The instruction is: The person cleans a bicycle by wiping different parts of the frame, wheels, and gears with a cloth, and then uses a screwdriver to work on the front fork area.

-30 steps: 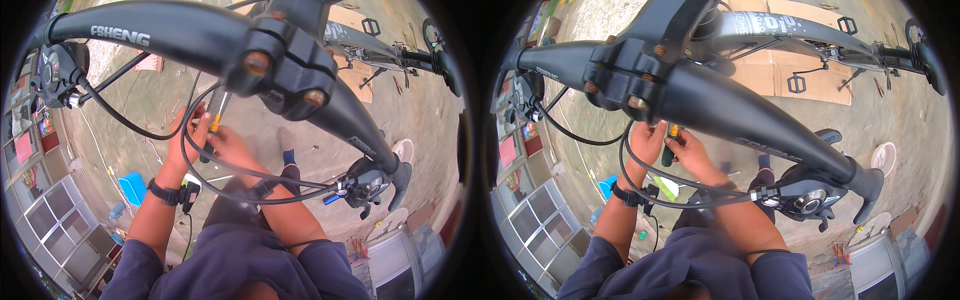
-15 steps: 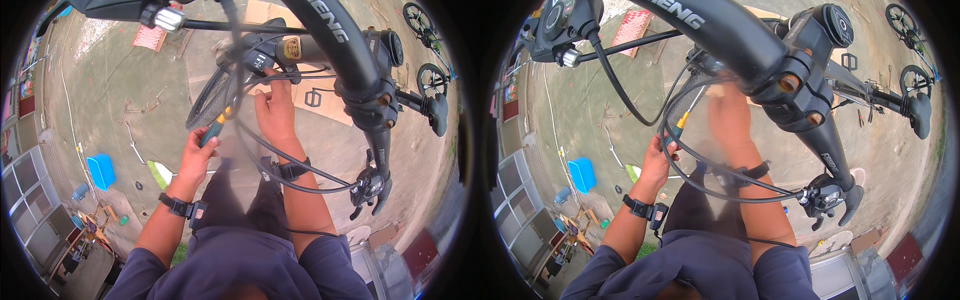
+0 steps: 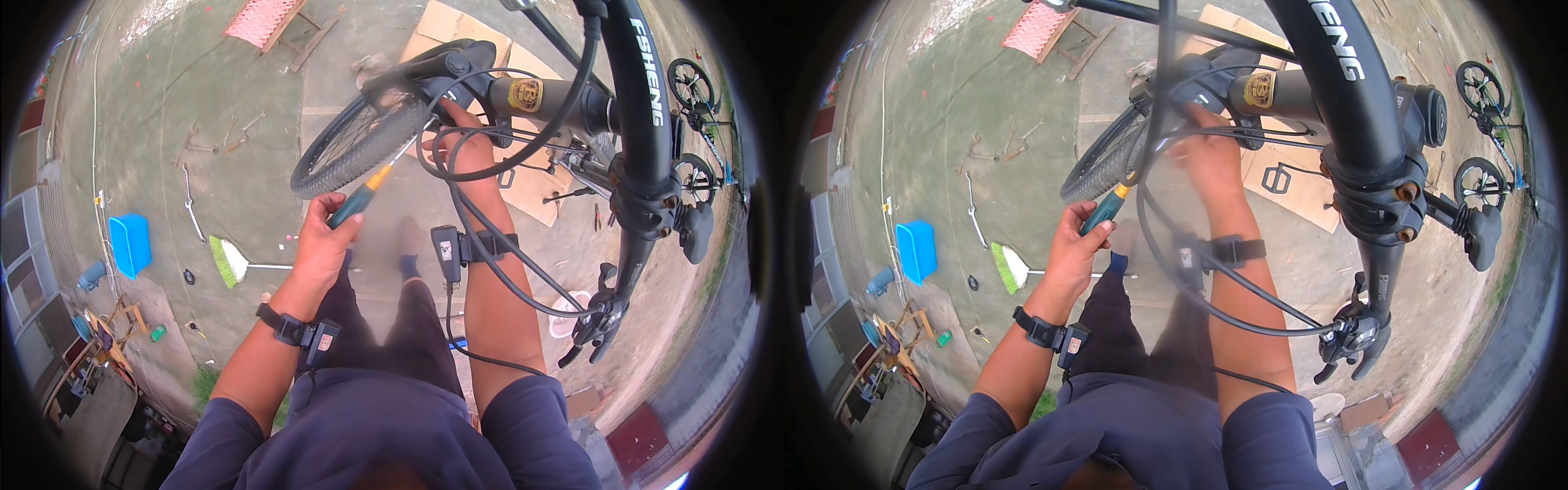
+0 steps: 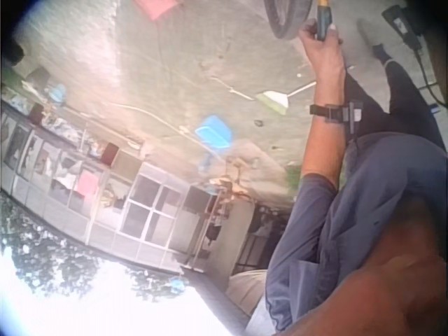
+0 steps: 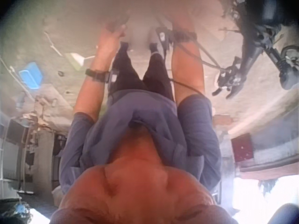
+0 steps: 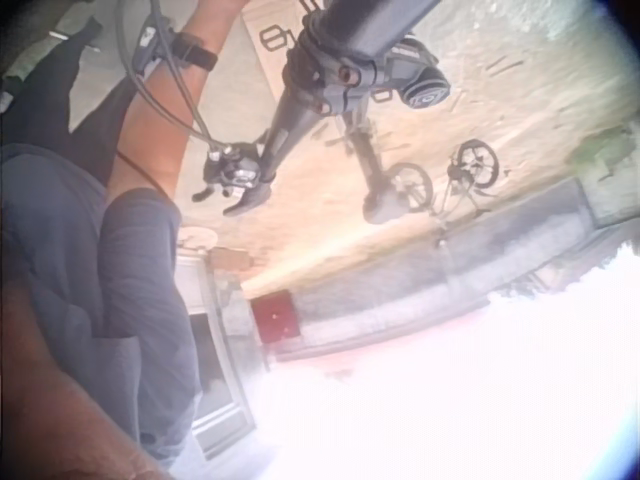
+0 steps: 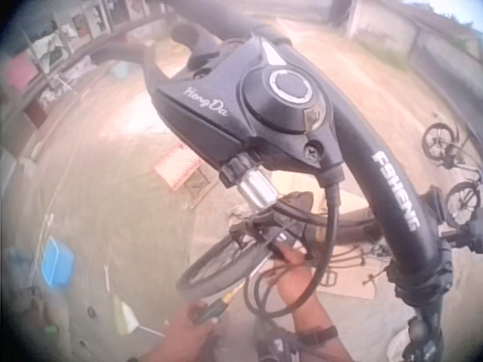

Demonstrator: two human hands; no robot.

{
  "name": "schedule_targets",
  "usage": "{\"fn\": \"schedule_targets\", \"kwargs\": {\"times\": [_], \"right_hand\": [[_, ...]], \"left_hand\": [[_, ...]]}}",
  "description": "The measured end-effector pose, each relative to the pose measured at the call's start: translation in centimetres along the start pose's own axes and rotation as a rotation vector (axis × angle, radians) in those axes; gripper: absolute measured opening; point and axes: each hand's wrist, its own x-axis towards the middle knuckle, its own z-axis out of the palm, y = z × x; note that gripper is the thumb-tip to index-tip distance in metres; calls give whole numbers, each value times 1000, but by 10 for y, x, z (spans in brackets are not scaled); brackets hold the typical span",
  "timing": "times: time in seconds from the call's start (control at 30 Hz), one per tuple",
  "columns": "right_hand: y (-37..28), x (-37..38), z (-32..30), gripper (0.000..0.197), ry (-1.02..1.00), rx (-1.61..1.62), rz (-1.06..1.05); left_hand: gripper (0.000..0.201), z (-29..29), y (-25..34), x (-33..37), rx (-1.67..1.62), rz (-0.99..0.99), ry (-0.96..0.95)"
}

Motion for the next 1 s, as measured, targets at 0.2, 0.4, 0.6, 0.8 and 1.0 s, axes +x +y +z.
{"fn": "schedule_targets", "kwargs": {"times": [0.2,0.4,0.6,0.8,1.0], "right_hand": [[3,6,2,50,16,-77,-32],[-9,-4,-1,49,10,-52,4],[-2,-2,4,51,-3,-18,-17],[1,-2,0,54,3,42,2],[2,-3,1,53,9,82,9]], "left_hand": [[35,-5,6,2,-111,-144,8],[36,1,4,-3,-235,-118,-11],[32,-5,-1,-2,-313,-169,2],[29,-10,0,1,-318,-226,-76],[29,-15,0,4,-280,-256,-118]]}}
